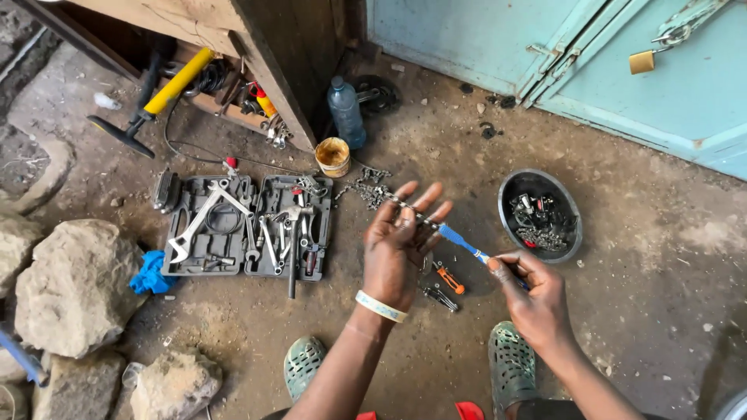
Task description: Cleaning a bicycle chain link by link using a toothbrush.
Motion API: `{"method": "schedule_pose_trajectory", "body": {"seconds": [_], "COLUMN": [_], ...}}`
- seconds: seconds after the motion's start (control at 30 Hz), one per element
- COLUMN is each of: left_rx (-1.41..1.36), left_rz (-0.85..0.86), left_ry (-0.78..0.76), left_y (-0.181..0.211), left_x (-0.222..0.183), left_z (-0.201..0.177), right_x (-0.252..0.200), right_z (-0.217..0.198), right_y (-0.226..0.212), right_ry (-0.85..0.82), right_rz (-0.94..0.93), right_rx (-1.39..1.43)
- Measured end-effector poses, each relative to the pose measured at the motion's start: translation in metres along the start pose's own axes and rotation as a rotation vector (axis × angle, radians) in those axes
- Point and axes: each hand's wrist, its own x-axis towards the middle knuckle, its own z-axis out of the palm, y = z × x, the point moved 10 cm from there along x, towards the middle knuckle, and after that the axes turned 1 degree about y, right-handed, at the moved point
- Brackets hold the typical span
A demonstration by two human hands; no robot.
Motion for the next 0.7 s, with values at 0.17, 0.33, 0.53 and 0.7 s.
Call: {"method": "schedule_pose_trajectory", "body": {"seconds": [0.17, 0.33, 0.53, 0.7], "left_rx": [0.005, 0.002, -0.021, -0.132], "left_rz": [-0.068, -0.014, -0.072, -0.115], "left_ry": [-0.040, -0.039, -0.076, -0.049], "left_y": [-0.020, -0.010, -0.019, -0.013], "left_x": [-0.009, -0.008, -0.005, -0.013], "left_z": [0.008, 0.008, 0.014, 0.013], "right_x": [0.004, 0.001, 0.010, -0.001], "right_z": [0.016, 0.002, -0.001, -0.003], "right_y": [-0.009, -0.005, 0.002, -0.003], "right_ry": [-0.036, -0.052, -0.079, -0.036], "right_rz": [-0.025, -0.009, -0.013, 0.077], "right_rx": [0.013, -0.033, 0.059, 0.200]}}
